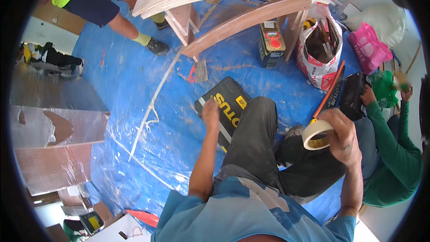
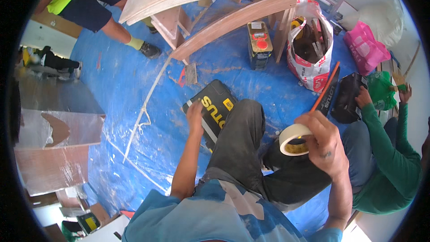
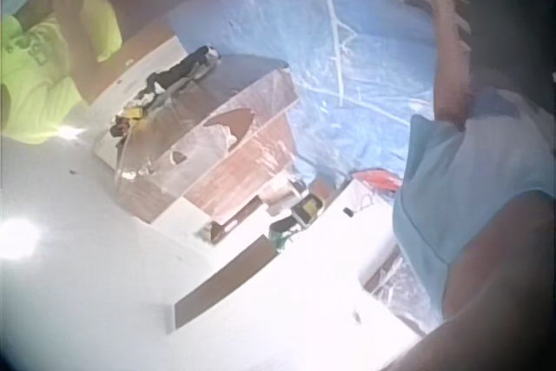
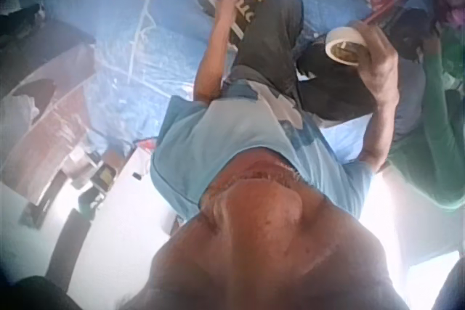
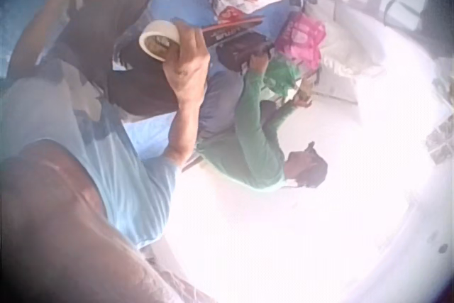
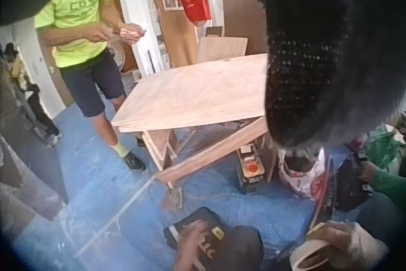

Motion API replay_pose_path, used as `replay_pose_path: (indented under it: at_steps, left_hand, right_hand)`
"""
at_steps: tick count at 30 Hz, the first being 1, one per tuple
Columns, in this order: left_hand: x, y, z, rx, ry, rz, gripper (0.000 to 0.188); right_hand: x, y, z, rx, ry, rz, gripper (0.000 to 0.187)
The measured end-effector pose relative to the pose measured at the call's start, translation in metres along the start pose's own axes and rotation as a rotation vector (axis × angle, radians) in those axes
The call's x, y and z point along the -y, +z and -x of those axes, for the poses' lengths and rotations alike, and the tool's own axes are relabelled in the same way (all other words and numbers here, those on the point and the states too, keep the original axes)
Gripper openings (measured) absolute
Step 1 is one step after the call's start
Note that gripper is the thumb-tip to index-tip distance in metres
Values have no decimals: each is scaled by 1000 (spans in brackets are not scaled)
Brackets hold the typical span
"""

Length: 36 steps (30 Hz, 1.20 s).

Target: The person picks up and arranges various tools and materials on a blue tarp, placing a tool case onto a piece of wood and applying tape to the wood to secure items.

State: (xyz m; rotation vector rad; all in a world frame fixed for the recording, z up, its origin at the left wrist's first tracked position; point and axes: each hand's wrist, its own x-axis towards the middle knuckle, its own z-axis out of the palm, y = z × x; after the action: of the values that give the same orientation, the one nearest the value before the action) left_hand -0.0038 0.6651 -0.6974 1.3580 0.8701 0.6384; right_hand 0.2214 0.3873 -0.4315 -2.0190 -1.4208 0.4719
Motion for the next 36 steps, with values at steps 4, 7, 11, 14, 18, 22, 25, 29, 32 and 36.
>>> replay_pose_path:
  at_steps: [4, 7, 11, 14, 18, 22, 25, 29, 32, 36]
  left_hand:
    - [197, -106, 63, -728, -424, -316, 65]
    - [217, -73, 67, -524, -726, -12, 82]
    - [241, -68, 63, -513, -711, 55, 80]
    - [268, -134, 65, -460, -717, 221, 62]
    - [275, -100, 14, -266, -776, 255, 56]
    - [223, -107, 56, -424, -796, 316, 55]
    - [163, -53, 39, -330, -840, 481, 52]
    - [152, -30, 16, -316, -861, 392, 54]
    - [123, -62, 35, -315, -829, 379, 55]
    - [73, -46, 65, -349, -797, 420, 53]
  right_hand:
    - [-66, -1, -55, -96, -325, 18, 35]
    - [-181, 27, -82, 253, 446, -751, 25]
    - [-319, 194, -88, 425, 660, -1528, 21]
    - [-340, 352, -98, 497, 936, -1736, 30]
    - [-347, 408, -105, 380, 954, -1051, 34]
    - [-269, 403, -116, 740, 747, -1036, 42]
    - [-304, 410, -113, 629, 862, -930, 47]
    - [-335, 397, -82, 376, 931, -1269, 26]
    - [-265, 338, -86, 352, 809, -1396, 19]
    - [-211, 245, -59, 272, 813, -1353, 18]
